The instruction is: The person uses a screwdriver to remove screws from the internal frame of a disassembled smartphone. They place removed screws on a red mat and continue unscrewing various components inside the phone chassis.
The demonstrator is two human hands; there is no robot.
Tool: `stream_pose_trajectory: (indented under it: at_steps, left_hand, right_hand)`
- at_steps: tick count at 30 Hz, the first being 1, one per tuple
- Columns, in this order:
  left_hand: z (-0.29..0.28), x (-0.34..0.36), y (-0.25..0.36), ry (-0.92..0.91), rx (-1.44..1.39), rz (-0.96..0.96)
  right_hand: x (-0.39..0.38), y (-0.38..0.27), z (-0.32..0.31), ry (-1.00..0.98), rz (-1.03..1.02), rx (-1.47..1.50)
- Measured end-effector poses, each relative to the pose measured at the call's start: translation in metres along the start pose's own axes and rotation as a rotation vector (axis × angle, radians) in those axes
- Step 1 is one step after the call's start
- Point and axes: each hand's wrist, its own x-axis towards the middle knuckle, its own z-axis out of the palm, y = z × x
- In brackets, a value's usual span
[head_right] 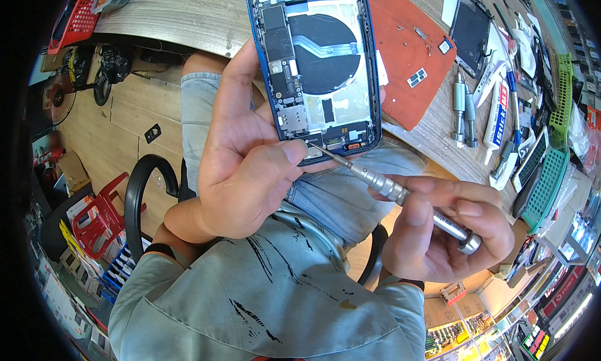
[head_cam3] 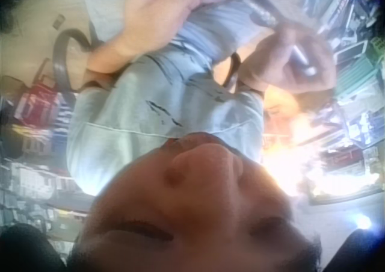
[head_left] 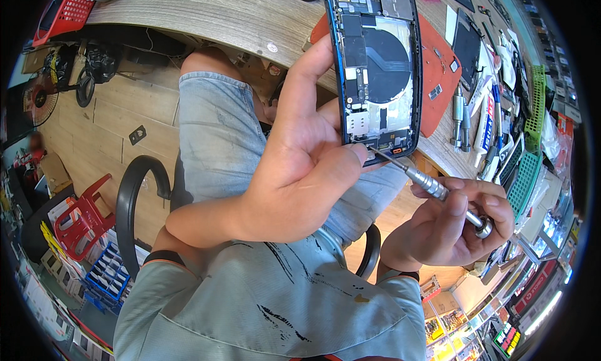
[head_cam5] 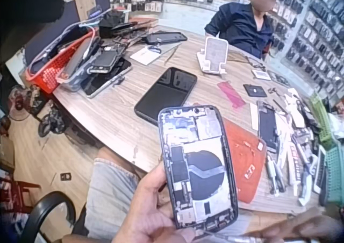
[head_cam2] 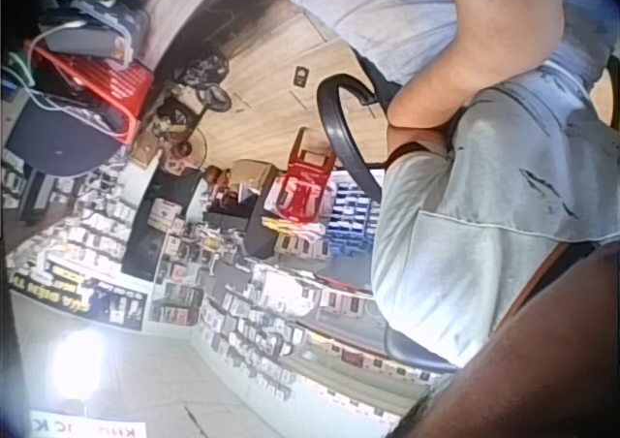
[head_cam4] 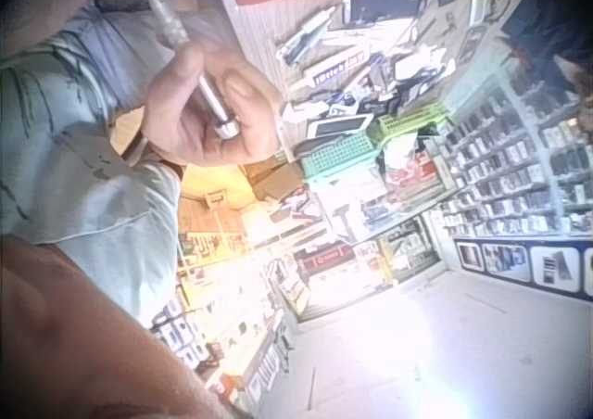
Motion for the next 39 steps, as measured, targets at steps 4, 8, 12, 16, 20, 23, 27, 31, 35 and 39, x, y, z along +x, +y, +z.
stream_pose_trajectory:
  at_steps: [4,8,12,16,20,23,27,31,35,39]
  left_hand:
    - [-0.0005,-0.0006,0.0004,-0.002,0.015,-0.009]
    - [-0.0008,-0.0003,-0.0007,0.001,0.035,0.001]
    - [0.0006,-0.0002,-0.0012,0.004,0.026,0.01]
    - [0.0012,-0.0002,-0.0014,0.012,0.028,0.014]
    - [0.0003,0.0002,-0.001,-0.004,0.047,0.008]
    - [0.0003,0.0007,-0.0007,-0.007,0.048,0.003]
    - [-0.0006,0.0007,-0.0005,-0.001,0.043,0.006]
    - [0.0005,0.0005,0.0003,0.007,0.038,0.004]
    - [-0.0001,0.0001,-0.0004,-0.005,0.044,0.009]
    - [-0.0002,0.0007,-0.002,-0.005,0.041,0.017]
  right_hand:
    - [-0.0008,-0.0011,0.0004,-0.015,0.002,-0.005]
    - [-0.0013,-0.0013,0.0014,-0.011,0.007,0.048]
    - [-0.0008,-0.0005,-0.0016,-0.041,-0.004,0.024]
    - [-0.0004,-0.0002,-0.004,-0.075,-0.002,0.042]
    - [0.001,0.0034,0.0027,-0.043,-0.088,0.038]
    - [0.0016,0.0062,0.0049,-0.029,-0.135,0.041]
    - [0.0015,0.0064,0.0054,-0.028,-0.142,0.037]
    - [0.0015,0.0055,0.0031,-0.058,-0.113,0.03]
    - [0.0006,0.0035,-0.0036,-0.103,-0.065,0.066]
    - [0.0005,0.0031,-0.0023,-0.095,-0.076,0.065]
